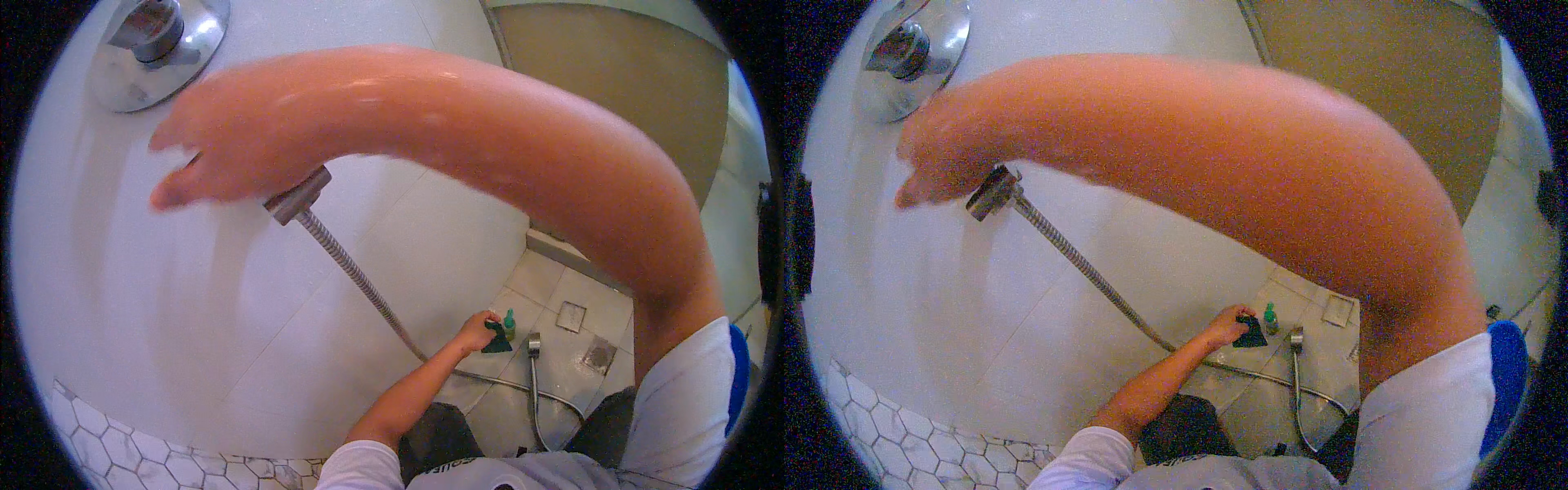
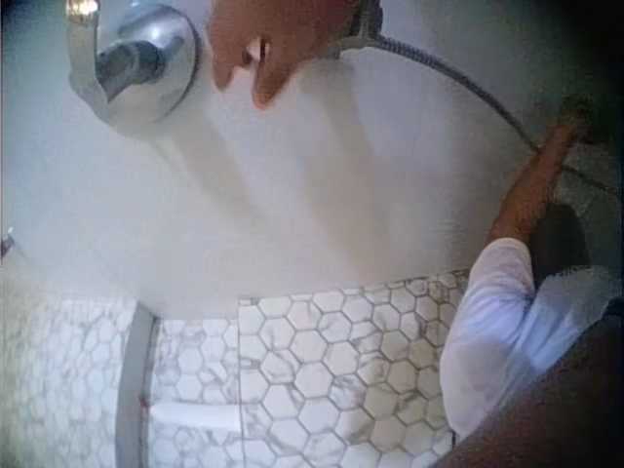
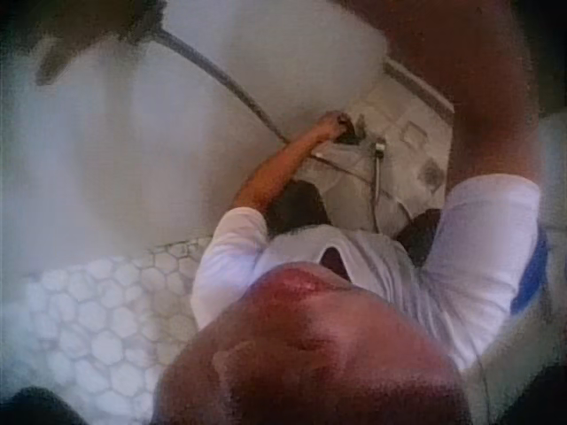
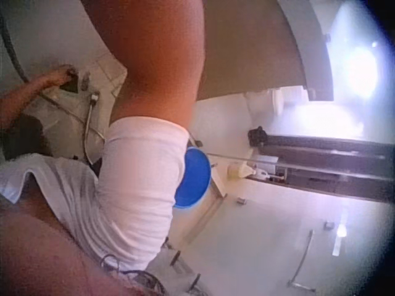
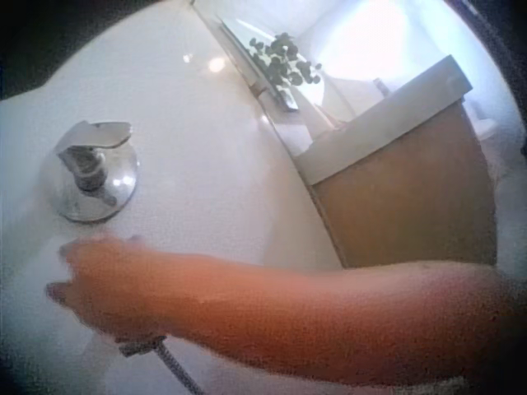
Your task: The person moves a ladder aside, removes the cover and filter from a shower drain, and cleans the components by scrubbing them with a sponge and cleaning liquids before rinsing them with water from a shower head.
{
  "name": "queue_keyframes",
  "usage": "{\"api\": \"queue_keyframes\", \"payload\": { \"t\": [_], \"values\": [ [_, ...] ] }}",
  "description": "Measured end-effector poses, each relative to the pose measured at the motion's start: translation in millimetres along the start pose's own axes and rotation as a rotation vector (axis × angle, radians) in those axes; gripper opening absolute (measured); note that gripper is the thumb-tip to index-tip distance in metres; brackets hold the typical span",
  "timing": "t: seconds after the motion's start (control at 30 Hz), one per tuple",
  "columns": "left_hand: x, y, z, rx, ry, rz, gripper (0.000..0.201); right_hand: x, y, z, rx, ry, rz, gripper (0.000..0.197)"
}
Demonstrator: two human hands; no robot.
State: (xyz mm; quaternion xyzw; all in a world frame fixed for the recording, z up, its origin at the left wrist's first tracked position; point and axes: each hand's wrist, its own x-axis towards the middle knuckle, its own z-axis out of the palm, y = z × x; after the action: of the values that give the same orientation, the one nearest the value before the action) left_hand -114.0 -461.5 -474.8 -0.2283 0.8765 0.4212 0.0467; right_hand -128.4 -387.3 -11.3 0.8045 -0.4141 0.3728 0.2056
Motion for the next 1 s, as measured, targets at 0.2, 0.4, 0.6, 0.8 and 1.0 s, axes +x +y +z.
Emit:
{"api": "queue_keyframes", "payload": {
  "t": [0.2,0.4,0.6,0.8,1.0],
  "values": [
    [8.2,0.1,11.6,-0.177,-0.048,0.062,0.036,16.2,-5.8,11.9,0.166,-0.149,0.180,0.046],
    [-4.1,-15.9,15.4,-0.050,-0.043,0.169,0.037,-4.9,15.6,5.0,0.385,-0.205,0.190,0.047],
    [12.3,15.9,17.5,-0.133,-0.131,0.063,0.038,-34.7,36.0,-19.0,0.156,-0.126,0.221,0.054],
    [21.1,19.5,12.0,-0.286,0.089,0.105,0.043,-197.4,115.6,38.8,-0.336,0.279,0.342,0.064],
    [53.5,110.8,71.9,-1.020,-0.066,0.178,0.039,-458.1,40.7,108.8,0.213,0.200,1.476,0.065]
  ]
}}
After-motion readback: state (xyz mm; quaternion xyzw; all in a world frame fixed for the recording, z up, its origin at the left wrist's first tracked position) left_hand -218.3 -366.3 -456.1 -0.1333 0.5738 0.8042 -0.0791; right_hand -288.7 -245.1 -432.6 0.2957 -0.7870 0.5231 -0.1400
